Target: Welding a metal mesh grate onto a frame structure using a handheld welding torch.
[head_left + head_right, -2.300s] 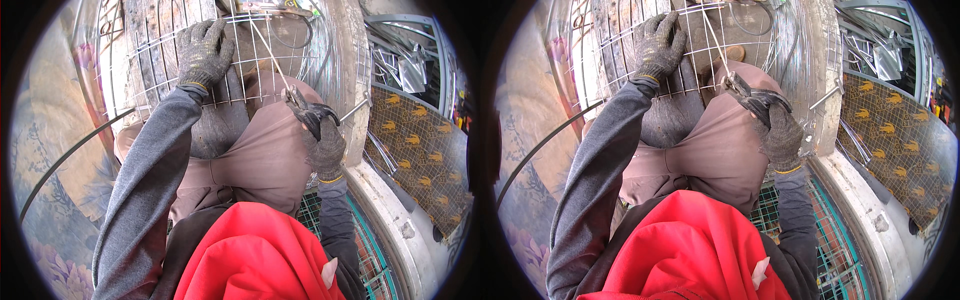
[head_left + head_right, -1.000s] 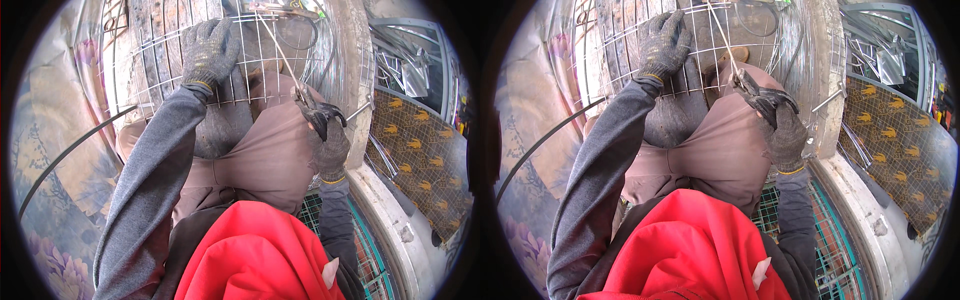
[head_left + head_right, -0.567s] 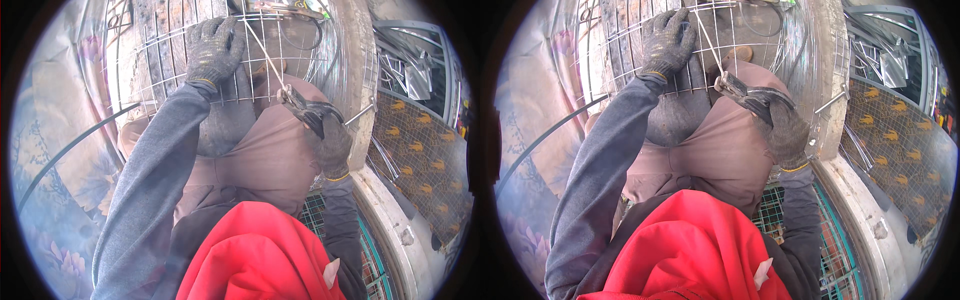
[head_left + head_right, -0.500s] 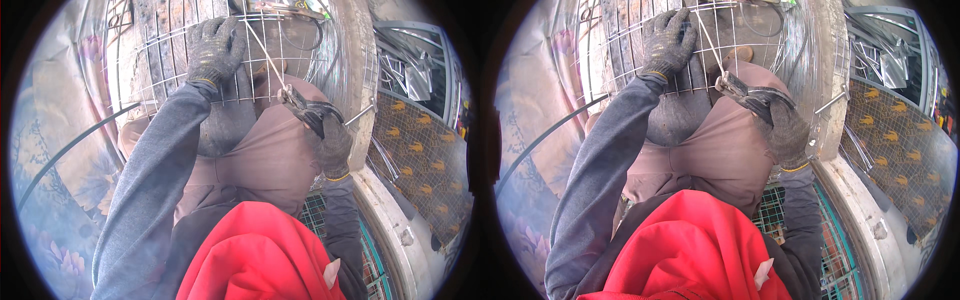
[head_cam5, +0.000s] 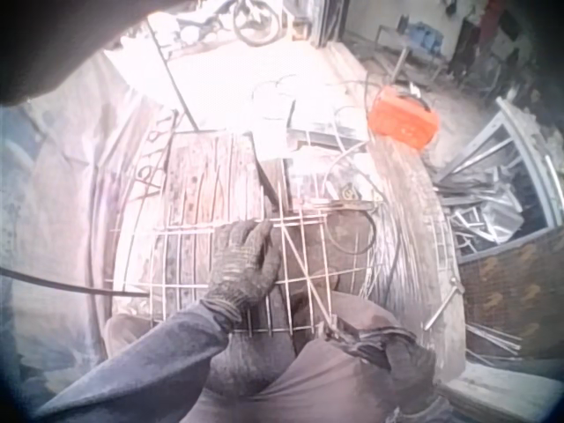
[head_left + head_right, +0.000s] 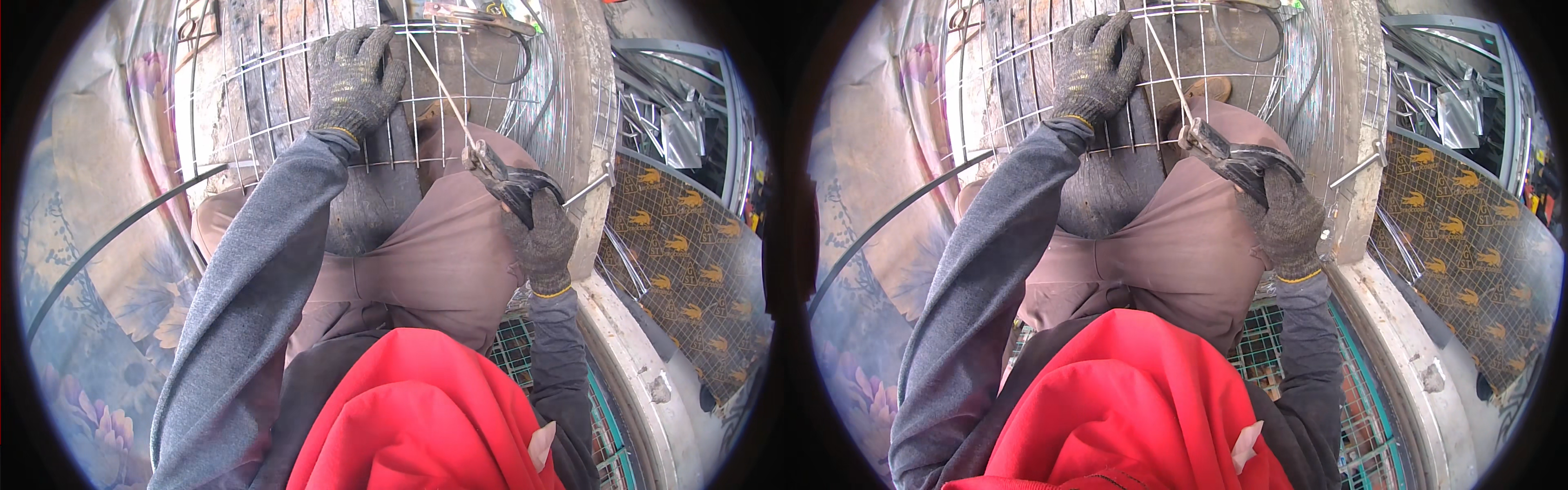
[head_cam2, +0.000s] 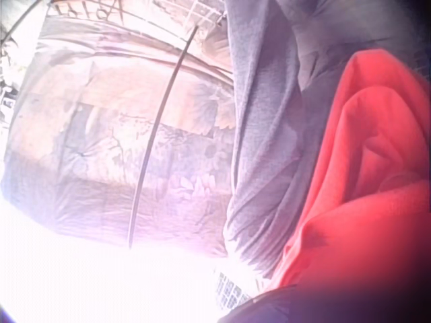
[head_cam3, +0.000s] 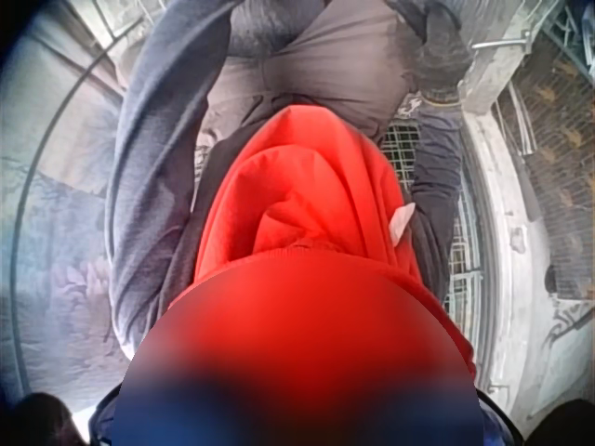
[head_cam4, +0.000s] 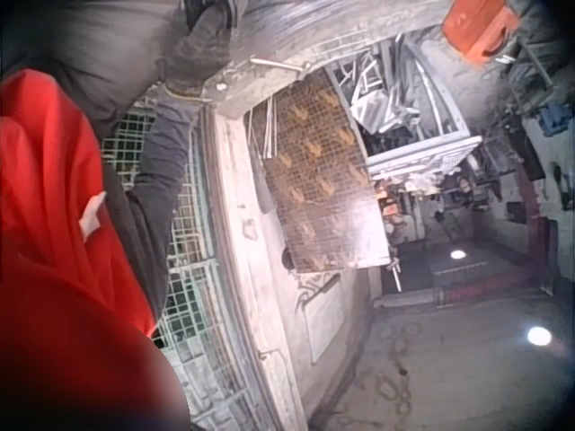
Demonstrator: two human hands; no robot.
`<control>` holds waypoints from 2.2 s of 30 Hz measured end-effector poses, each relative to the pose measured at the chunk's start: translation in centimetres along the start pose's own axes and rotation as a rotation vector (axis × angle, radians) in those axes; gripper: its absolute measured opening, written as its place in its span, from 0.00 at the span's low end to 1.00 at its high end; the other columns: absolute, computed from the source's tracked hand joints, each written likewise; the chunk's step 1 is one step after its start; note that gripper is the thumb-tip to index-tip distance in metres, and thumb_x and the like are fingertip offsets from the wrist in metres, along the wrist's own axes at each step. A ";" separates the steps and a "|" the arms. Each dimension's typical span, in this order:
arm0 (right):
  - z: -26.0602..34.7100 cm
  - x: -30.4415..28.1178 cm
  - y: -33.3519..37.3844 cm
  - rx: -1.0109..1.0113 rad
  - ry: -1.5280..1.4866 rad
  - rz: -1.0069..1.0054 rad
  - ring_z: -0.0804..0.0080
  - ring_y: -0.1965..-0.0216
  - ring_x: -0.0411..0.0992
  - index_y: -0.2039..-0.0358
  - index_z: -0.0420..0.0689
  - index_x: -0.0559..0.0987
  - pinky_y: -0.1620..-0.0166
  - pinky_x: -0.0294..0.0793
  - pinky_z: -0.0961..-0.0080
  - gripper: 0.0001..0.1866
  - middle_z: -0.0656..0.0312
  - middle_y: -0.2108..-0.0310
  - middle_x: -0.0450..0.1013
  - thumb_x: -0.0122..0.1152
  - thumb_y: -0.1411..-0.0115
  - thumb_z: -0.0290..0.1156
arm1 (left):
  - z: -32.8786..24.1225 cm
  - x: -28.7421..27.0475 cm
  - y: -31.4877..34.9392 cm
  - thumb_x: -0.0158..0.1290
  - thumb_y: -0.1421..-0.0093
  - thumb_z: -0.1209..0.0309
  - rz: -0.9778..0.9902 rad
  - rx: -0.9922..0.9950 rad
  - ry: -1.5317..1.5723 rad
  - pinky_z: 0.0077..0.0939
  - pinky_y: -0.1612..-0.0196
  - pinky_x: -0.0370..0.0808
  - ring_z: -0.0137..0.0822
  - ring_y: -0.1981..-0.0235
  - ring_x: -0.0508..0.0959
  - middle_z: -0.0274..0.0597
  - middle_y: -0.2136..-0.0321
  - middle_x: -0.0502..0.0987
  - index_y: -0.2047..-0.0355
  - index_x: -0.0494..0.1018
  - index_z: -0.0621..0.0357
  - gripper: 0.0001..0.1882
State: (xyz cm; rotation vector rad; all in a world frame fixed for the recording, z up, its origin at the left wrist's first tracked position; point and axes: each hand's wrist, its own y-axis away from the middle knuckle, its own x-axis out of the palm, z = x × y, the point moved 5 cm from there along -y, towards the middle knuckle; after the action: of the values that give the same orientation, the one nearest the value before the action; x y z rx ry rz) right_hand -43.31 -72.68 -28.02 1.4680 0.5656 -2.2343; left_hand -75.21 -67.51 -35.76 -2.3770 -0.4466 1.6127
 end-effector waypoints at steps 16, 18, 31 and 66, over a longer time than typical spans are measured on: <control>-0.2 0.1 0.4 -0.068 0.015 -0.028 0.49 0.66 0.82 0.51 0.37 0.79 0.63 0.81 0.59 0.26 0.49 0.62 0.81 0.75 0.43 0.42 | -0.6 -1.3 -0.4 0.59 0.41 0.56 -0.019 -0.058 0.090 0.57 0.37 0.61 0.57 0.48 0.73 0.57 0.51 0.76 0.35 0.66 0.56 0.36; -0.1 0.1 0.3 -0.066 0.017 -0.020 0.49 0.66 0.82 0.52 0.37 0.79 0.63 0.81 0.59 0.26 0.49 0.62 0.81 0.75 0.43 0.42 | -0.5 -1.2 -0.3 0.59 0.41 0.56 -0.017 -0.070 0.098 0.57 0.38 0.61 0.57 0.48 0.73 0.57 0.52 0.76 0.35 0.66 0.56 0.36; -0.2 0.1 0.2 -0.025 0.018 0.010 0.49 0.66 0.82 0.51 0.34 0.79 0.62 0.82 0.58 0.28 0.47 0.63 0.81 0.75 0.43 0.43 | -0.4 -0.7 -0.1 0.59 0.42 0.54 -0.063 -0.032 0.027 0.58 0.38 0.62 0.58 0.47 0.73 0.57 0.50 0.76 0.35 0.66 0.58 0.37; -0.6 0.3 0.2 0.034 -0.040 -0.072 0.49 0.67 0.82 0.50 0.38 0.80 0.64 0.82 0.58 0.28 0.48 0.64 0.81 0.74 0.43 0.47 | -0.1 0.8 1.2 0.63 0.41 0.54 -0.148 -0.013 -0.108 0.50 0.38 0.67 0.56 0.43 0.73 0.57 0.48 0.76 0.38 0.71 0.52 0.33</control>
State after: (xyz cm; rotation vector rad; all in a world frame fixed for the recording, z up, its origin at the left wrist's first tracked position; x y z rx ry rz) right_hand -42.81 -72.55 -28.51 1.4373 0.5795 -2.3340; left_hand -74.67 -68.32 -36.84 -2.2155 -0.6395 1.6803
